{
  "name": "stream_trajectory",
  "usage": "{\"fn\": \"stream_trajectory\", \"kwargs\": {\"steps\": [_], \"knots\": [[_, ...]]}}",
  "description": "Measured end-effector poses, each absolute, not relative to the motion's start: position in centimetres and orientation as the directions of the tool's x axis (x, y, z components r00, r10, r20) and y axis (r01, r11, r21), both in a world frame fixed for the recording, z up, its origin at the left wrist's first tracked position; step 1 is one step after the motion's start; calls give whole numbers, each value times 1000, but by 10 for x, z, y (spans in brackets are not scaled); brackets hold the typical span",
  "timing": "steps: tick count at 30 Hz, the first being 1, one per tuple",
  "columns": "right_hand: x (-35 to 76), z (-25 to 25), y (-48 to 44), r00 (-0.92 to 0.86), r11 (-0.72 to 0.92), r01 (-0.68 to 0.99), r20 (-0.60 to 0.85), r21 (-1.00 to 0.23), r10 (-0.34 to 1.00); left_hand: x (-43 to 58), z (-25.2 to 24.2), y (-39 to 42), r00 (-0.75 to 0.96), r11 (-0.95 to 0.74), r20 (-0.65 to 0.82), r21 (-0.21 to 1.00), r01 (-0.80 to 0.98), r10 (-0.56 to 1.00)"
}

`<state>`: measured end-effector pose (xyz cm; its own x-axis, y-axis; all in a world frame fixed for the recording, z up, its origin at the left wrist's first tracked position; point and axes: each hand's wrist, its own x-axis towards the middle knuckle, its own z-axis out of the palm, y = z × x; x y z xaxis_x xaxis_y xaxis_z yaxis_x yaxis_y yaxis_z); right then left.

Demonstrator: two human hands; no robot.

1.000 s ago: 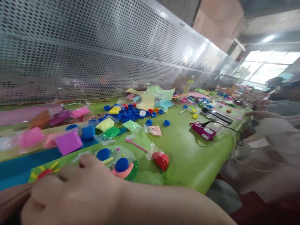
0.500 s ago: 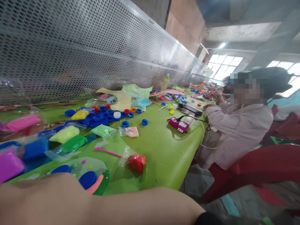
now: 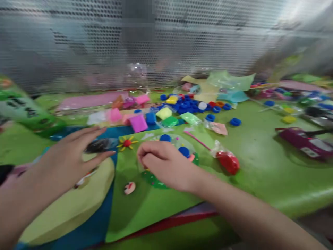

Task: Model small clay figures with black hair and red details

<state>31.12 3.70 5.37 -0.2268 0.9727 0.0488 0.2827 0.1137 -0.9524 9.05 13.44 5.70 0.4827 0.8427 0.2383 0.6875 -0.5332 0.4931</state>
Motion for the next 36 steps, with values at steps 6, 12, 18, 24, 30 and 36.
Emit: {"fn": "stream_trajectory", "kwargs": {"steps": [6,12,18,24,30,36], "knots": [[309,57,31,-287,39,306,-53,-951,956,83,48,65,622,-703,329,327,631,711],[308,50,34,-295,24,399,-103,-917,950,92,14,46,627,-641,209,467,610,750],[311,54,34,-307,59,368,-61,-928,950,97,30,50,566,-498,141,672,548,813],[315,65,30,-225,47,282,-18,-958,974,89,43,53,418,-222,68,917,331,906],[315,72,24,-147,111,304,68,-946,987,90,51,51,478,-61,60,998,-14,876],[313,84,15,-160,289,381,245,-878,956,99,55,49,628,181,2,957,-228,778]]}}
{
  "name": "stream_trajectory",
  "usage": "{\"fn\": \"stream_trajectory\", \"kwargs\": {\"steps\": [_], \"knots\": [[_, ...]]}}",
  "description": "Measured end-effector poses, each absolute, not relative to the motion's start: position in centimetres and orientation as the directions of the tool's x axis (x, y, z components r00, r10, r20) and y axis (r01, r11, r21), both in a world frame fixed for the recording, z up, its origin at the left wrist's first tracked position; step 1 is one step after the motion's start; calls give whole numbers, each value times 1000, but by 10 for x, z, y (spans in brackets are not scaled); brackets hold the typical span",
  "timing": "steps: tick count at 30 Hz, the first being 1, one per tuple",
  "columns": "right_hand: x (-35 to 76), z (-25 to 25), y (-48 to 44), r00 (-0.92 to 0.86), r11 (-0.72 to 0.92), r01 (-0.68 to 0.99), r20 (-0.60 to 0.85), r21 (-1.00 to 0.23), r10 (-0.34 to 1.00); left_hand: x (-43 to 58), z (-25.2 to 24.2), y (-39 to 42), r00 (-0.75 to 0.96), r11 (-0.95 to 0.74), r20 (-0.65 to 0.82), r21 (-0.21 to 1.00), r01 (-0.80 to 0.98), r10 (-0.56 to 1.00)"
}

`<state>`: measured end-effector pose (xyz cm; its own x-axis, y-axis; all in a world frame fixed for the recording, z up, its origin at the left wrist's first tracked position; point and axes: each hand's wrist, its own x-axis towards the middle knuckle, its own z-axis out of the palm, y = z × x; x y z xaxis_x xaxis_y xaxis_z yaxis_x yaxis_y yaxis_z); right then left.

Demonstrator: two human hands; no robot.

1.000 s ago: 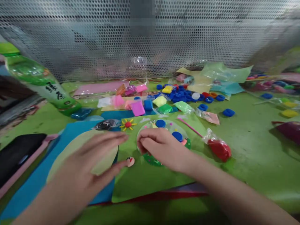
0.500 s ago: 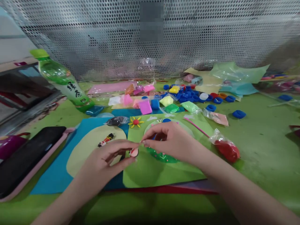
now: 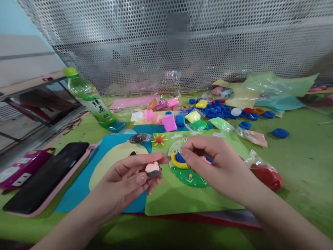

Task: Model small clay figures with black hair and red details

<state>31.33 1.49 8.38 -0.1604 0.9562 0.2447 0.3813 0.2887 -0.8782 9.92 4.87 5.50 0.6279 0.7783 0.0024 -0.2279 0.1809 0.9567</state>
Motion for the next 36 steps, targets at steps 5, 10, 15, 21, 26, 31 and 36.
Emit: {"fn": "stream_trajectory", "kwargs": {"steps": [5,10,15,21,26,31,36], "knots": [[314,85,6,-180,403,397,360,-825,915,106,60,49,661,276,-17,916,-291,750],[313,85,1,-151,423,433,399,-796,905,112,62,52,686,355,-69,890,-285,724],[311,85,0,-98,417,513,431,-750,897,119,62,53,703,323,-61,914,-245,709],[298,85,0,-196,335,326,283,-884,939,117,63,46,568,81,30,982,-169,823],[294,83,2,-216,169,197,125,-966,968,115,66,44,504,-58,91,995,-80,859],[298,81,6,-192,160,111,137,-981,972,113,71,45,436,-229,160,967,109,886],[302,79,4,-150,136,134,116,-982,982,115,79,42,393,-467,349,845,260,851]]}}
